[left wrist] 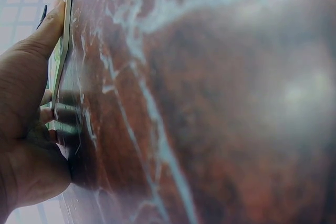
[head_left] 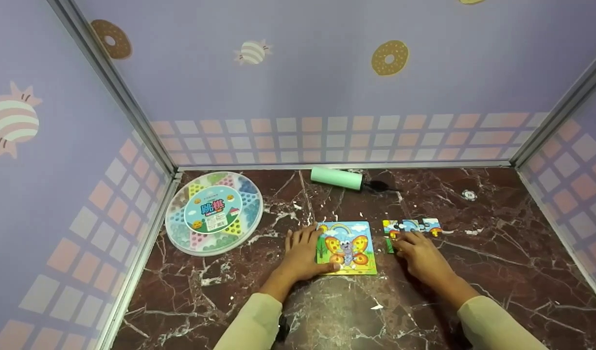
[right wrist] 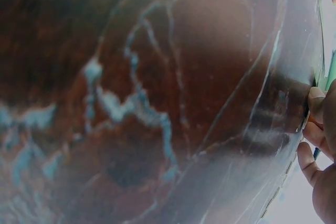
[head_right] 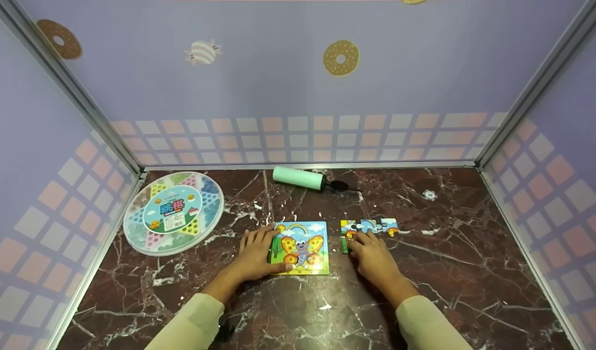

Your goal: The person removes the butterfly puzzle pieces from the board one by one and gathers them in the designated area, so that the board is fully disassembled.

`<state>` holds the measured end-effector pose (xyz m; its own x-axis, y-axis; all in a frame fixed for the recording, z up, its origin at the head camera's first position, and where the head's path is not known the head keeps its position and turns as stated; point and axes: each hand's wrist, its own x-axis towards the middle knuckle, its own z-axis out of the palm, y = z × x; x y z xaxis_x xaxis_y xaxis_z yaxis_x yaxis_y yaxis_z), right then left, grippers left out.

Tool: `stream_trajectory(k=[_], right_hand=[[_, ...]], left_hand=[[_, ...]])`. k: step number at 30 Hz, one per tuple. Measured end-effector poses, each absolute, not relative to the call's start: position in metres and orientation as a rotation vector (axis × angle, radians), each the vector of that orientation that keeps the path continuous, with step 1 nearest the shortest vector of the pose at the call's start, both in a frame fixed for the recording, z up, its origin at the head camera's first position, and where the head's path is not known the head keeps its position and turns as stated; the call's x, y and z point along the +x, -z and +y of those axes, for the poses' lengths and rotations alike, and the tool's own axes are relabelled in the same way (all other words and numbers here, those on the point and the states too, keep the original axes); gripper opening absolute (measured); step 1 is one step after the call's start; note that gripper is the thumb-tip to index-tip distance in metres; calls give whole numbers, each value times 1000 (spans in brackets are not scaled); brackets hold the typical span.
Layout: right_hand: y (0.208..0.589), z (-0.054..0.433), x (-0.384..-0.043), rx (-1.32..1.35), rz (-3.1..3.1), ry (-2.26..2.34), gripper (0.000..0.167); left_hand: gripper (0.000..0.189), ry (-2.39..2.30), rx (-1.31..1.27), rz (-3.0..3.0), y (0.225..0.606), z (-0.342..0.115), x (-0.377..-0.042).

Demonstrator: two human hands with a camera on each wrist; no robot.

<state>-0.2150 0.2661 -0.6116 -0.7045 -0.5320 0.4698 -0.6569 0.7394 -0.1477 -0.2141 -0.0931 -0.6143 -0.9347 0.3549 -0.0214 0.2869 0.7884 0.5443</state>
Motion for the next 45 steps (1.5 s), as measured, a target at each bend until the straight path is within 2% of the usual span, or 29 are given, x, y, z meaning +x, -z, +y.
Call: stream_trajectory(k=[12, 23, 36, 45], right_hand=[[613, 267, -217, 936, -2503, -427, 31], [611, 266, -214, 910, -2552, -451, 27], [609, 265, -215, 908, -2549, -442, 28], [610, 266, -216, 938, -2517, -450, 29]], left_hand=[[109, -770, 506, 2854, 607, -92, -212], [114, -892, 533, 2841, 620, -95, -213], [107, -775, 506, 2849, 604, -92, -210], [108, -835, 544, 2862, 607, -94, -211]])
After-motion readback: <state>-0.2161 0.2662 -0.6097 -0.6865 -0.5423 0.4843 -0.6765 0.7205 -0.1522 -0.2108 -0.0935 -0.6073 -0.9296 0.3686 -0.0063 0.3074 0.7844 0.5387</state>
